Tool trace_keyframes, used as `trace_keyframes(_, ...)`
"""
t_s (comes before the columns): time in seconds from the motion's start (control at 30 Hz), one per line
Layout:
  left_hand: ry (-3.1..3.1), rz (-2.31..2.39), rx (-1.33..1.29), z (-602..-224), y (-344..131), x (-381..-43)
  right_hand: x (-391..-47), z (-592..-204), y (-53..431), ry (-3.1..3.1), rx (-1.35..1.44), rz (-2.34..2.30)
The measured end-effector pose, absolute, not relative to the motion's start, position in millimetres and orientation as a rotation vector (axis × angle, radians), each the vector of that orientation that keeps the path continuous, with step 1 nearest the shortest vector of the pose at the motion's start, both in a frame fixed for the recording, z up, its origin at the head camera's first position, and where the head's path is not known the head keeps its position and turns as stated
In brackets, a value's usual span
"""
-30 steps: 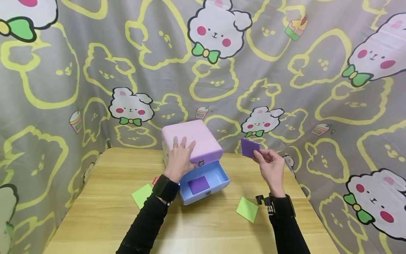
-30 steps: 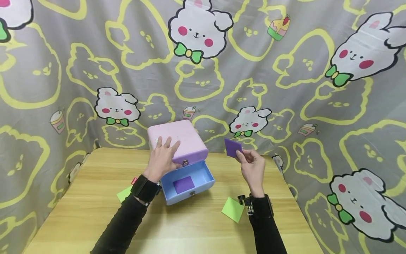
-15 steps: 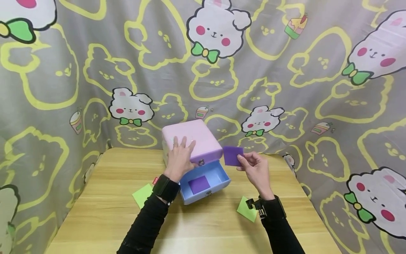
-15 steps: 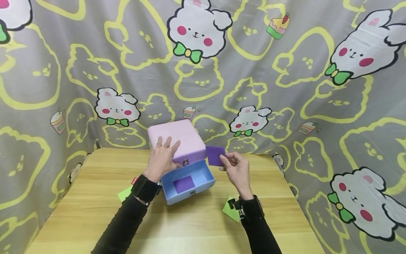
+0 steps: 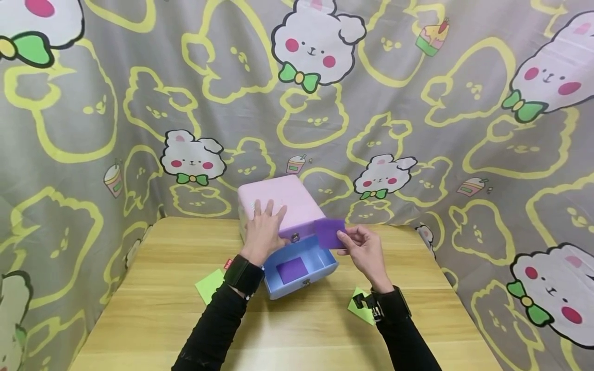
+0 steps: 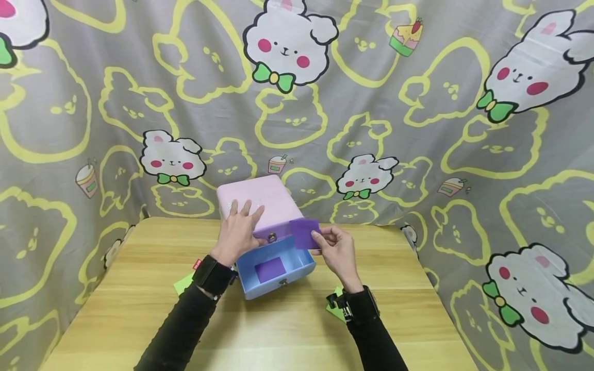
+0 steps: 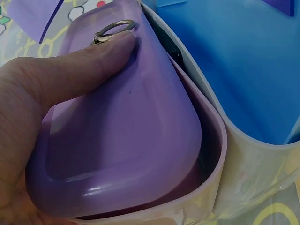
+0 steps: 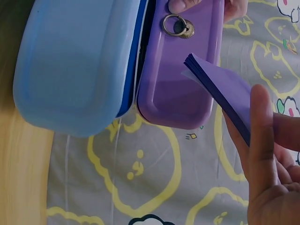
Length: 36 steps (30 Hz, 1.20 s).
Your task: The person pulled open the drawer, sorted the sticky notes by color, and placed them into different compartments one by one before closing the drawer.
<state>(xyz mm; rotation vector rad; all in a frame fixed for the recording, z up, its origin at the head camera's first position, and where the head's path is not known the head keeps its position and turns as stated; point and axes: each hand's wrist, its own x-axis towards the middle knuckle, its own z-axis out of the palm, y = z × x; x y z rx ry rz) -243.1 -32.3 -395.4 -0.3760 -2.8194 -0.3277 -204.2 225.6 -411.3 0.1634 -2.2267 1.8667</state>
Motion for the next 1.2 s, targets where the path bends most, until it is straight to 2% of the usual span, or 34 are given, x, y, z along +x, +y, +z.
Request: trace_keyframes(1.2, -2.844, -0.349, -0.359, -394.1, -29.5, -242.3, -223.1, -448.9, 214.9, -2.447, 0.226, 2.005)
